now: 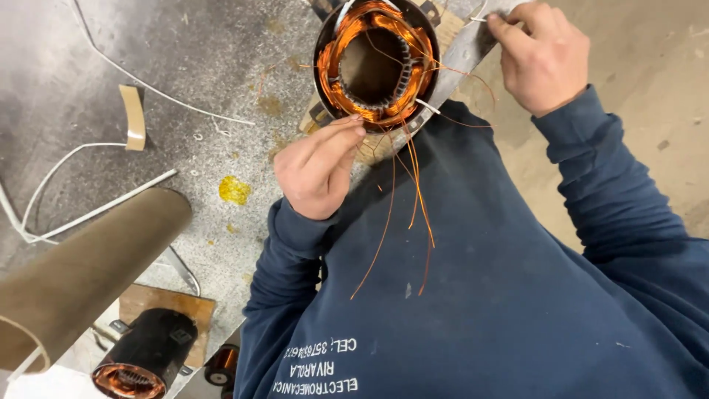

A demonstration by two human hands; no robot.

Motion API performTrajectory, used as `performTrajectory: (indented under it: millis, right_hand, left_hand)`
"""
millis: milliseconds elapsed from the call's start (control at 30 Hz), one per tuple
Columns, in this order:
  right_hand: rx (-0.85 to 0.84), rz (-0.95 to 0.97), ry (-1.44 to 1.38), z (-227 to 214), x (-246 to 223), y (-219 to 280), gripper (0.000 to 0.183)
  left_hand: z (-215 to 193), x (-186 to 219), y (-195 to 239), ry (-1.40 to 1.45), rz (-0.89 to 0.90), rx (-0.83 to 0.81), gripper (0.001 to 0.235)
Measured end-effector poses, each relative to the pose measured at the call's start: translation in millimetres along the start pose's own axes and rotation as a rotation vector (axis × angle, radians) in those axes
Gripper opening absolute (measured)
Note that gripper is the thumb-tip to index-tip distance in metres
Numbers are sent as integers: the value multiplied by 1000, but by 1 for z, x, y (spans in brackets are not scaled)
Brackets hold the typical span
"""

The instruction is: Rewinding an electric motor by inserting and securing copper wire coils into the stator and adding insulation.

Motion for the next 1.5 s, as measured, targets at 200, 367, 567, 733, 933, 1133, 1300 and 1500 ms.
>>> performTrajectory:
  millis: [200, 367, 567, 733, 933, 1133, 1300, 1500]
  right_hand:
    - [9, -107, 41, -9, -1, -3, 31]
    - [-17, -153, 68, -10, 4, 0, 25]
    - [-82, -120, 122, -14, -4, 0, 24]
    - [-30, -47, -458, -19, -22, 29, 11]
    - [37, -213, -792, -61, -107, 25, 14]
    - [144, -364, -842, -70, -137, 1, 16]
    - [58, -467, -786, -66, -158, -5, 17]
    - [-47, -475, -750, -58, -163, -14, 19]
  left_hand:
    - [6, -6, 6, 148, 57, -46, 18]
    - [7, -2, 12, 186, 73, -64, 18]
    - [2, 2, 15, 105, 131, -93, 21]
    - [3, 2, 13, 85, 154, -119, 20]
    - [-4, 12, -3, 61, 162, -55, 21]
    - [-4, 13, 5, 4, 194, -91, 22]
    - [-14, -18, 37, 134, 48, 83, 18]
    - [-16, -10, 28, 124, 81, 80, 19]
Point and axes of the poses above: each hand's wrist, its own y-axis away from the middle knuckle, its own z-axis out of the palm, x = y × z, the point moved 9 cm from there along -y, towards the middle knuckle, and after that the axes turned 15 degrees about -x, right-handed, at the moved point
